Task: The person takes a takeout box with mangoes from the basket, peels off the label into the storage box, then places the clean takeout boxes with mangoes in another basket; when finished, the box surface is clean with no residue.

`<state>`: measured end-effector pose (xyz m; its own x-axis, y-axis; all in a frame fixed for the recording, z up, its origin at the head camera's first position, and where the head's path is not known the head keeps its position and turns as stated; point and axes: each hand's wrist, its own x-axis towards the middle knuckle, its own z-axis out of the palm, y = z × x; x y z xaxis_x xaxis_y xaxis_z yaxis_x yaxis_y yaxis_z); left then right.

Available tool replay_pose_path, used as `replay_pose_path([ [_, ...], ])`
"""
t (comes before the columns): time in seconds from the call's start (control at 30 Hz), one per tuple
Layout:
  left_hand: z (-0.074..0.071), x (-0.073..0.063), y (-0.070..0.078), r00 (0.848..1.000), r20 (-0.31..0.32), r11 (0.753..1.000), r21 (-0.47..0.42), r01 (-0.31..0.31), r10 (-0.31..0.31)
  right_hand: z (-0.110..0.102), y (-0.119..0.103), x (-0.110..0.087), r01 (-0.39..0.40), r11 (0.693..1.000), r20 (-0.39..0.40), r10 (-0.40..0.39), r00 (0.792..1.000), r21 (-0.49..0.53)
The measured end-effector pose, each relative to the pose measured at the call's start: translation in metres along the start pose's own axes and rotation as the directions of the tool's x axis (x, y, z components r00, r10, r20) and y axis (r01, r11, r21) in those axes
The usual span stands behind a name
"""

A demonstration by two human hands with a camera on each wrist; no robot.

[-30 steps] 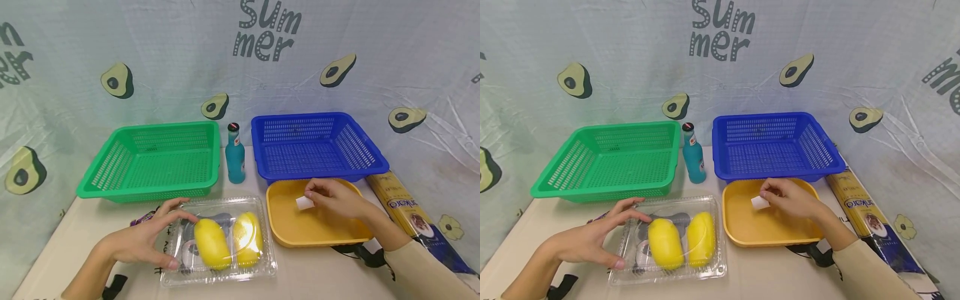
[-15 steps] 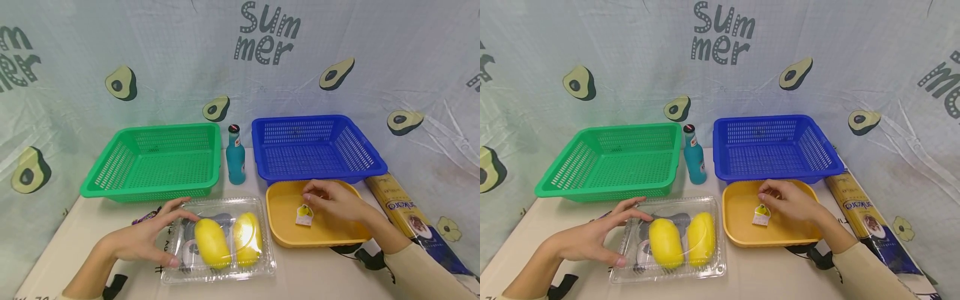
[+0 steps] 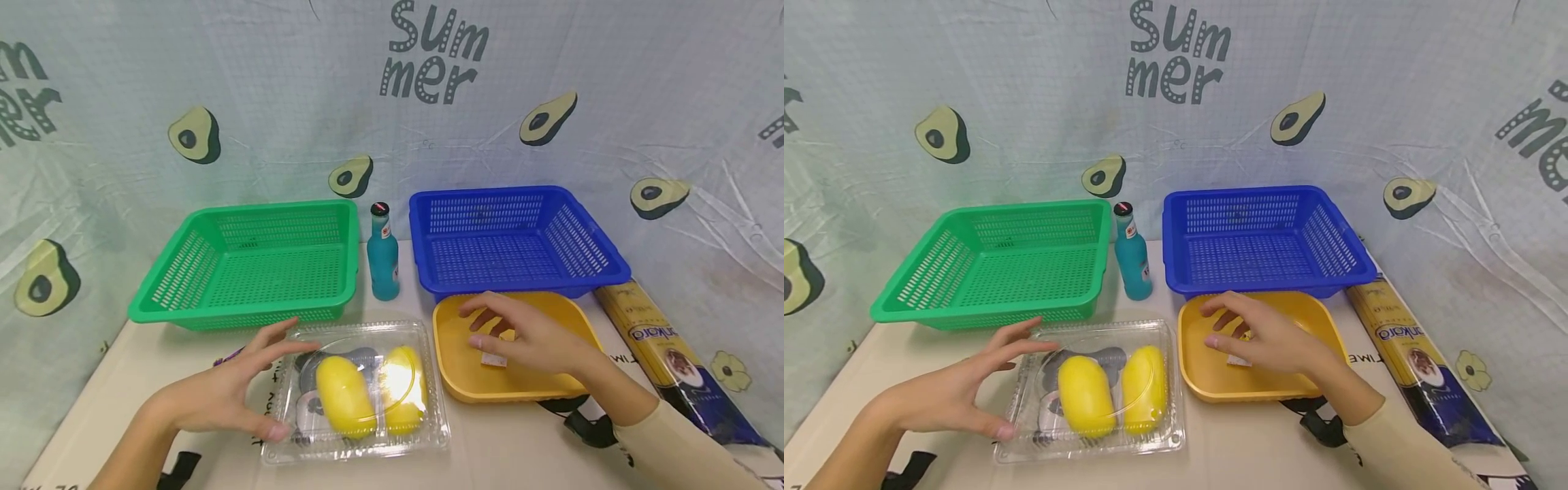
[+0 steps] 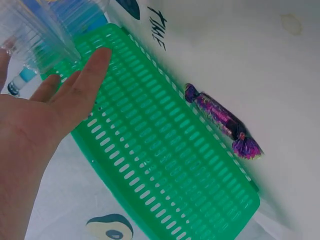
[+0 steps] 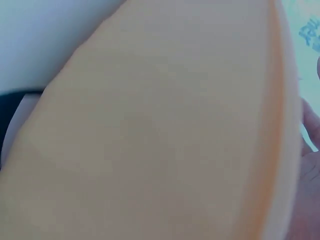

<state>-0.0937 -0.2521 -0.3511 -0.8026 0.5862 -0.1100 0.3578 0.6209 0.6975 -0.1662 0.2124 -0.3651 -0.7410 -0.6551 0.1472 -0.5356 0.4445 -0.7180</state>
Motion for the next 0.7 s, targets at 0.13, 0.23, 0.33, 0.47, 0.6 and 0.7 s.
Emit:
replay_pose_path([
  [0.13,0.0,-0.005,0.001,1.0,-0.004,0.999,0.025,-0.029,0.029,0.008,-0.009,0.004,0.034,0.999,0.021,-0.035,0.999,0.033],
  [0.23,0.001,-0.006,0.002,0.999,-0.001,0.999,0.03,-0.042,0.042,0.014,-0.014,0.006,0.06,0.997,0.036,-0.061,0.997,0.051],
  [0.33,0.002,-0.007,0.002,0.999,0.009,0.999,0.013,-0.033,0.033,0.018,-0.018,0.009,0.067,0.996,0.048,-0.069,0.996,0.053],
  [0.47,0.003,-0.007,0.0,0.999,0.025,0.999,-0.01,-0.033,0.033,0.024,-0.02,0.012,0.068,0.997,0.059,-0.071,0.996,0.045],
  [0.6,0.005,-0.007,-0.003,0.998,0.024,0.998,-0.007,-0.057,0.057,0.03,-0.021,0.016,0.082,0.996,0.073,-0.085,0.994,0.043],
  [0.7,0.006,-0.007,-0.006,0.996,0.026,0.996,-0.027,-0.08,0.081,0.035,-0.023,0.018,0.085,0.996,0.096,-0.087,0.992,0.029],
])
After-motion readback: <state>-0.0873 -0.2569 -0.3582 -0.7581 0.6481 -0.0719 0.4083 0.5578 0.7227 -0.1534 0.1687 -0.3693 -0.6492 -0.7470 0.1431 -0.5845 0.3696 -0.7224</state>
